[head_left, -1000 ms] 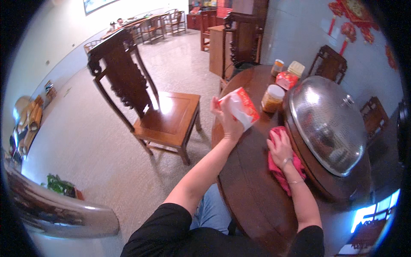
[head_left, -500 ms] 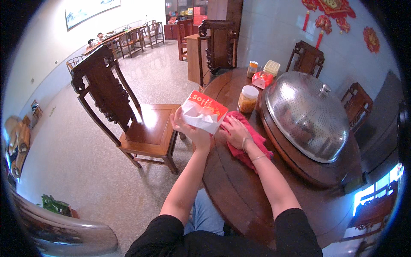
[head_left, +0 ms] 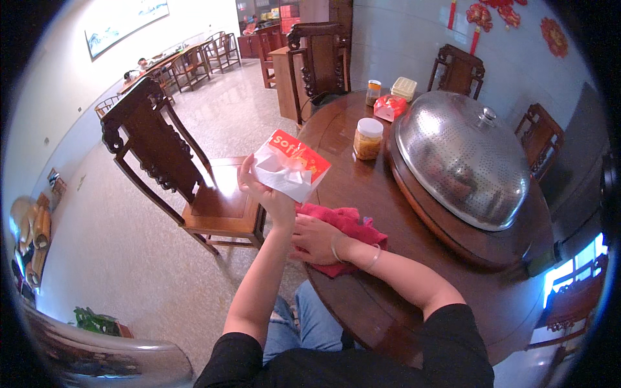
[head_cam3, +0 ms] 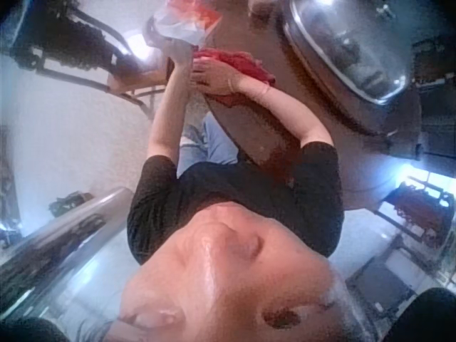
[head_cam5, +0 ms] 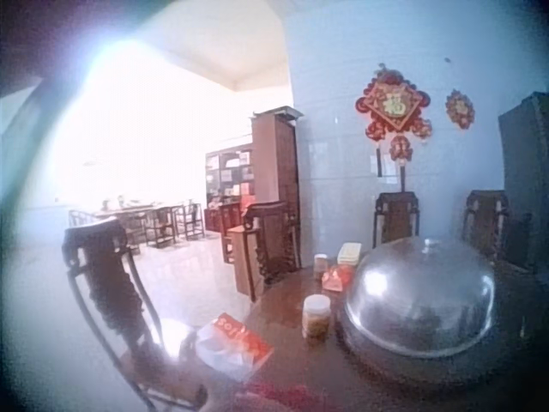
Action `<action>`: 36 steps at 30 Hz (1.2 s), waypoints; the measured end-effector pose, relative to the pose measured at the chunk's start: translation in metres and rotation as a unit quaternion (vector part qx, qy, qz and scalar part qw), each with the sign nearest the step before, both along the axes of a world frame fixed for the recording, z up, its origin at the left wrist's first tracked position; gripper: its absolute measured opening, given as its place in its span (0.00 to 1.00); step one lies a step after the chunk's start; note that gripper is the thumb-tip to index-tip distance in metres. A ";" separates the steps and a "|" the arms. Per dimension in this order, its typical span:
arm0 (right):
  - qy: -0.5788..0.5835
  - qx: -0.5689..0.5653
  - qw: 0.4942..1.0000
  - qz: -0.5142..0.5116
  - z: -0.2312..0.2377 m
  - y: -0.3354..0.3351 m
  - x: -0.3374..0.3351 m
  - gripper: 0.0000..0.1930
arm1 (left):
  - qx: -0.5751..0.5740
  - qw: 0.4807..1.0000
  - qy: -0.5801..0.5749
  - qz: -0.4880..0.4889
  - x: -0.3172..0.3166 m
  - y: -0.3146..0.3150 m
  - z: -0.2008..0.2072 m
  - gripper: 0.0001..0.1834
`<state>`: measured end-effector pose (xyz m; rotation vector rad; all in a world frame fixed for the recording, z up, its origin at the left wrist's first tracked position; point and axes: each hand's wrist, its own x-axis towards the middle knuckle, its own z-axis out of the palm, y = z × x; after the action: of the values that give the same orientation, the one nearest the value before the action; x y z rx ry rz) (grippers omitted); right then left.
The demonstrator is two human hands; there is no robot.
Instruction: The person wipes a round wooden dining table and several surrounding chairs using a pink cloth. They move items like a tissue box and a green cup to reach the table surface, then wipe the chairs' seats and backrests before returning the items.
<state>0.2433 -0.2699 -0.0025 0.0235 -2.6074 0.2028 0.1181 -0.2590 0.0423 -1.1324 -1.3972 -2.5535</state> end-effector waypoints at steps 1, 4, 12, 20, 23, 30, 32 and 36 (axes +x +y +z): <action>0.000 -0.005 1.000 -0.025 0.001 0.002 0.008 0.23 | 0.006 1.000 -0.014 -0.015 -0.001 0.006 -0.006 0.34; -0.063 -0.034 0.985 -0.158 0.005 0.027 0.050 0.23 | 0.001 0.997 -0.054 -0.063 0.012 0.010 -0.011 0.33; -0.063 -0.057 0.866 -0.493 -0.019 0.042 0.154 0.30 | -0.116 0.993 -0.002 -0.025 0.042 0.031 -0.031 0.25; -0.129 -0.086 0.852 -0.501 0.014 -0.103 0.215 0.34 | -0.160 0.984 0.048 -0.067 0.054 0.043 -0.044 0.24; -0.128 -0.098 0.851 -0.500 0.018 -0.110 0.218 0.34 | -0.128 0.990 0.022 -0.057 0.052 0.045 -0.048 0.24; -0.098 -0.087 0.869 -0.477 0.006 -0.030 0.179 0.33 | -0.073 0.997 -0.014 -0.019 0.042 0.025 -0.037 0.34; -0.081 -0.087 0.867 -0.484 -0.002 0.005 0.159 0.32 | -0.090 0.995 0.046 0.016 0.040 0.025 -0.040 0.36; -0.069 -0.083 0.828 -0.551 -0.009 0.062 0.113 0.32 | -0.091 0.992 0.081 0.020 0.038 0.028 -0.040 0.36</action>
<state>0.3562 -0.2080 -0.0118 -1.5435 -2.2842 -0.0021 0.1556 -0.2309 0.0021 -1.2890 -1.6186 -2.2868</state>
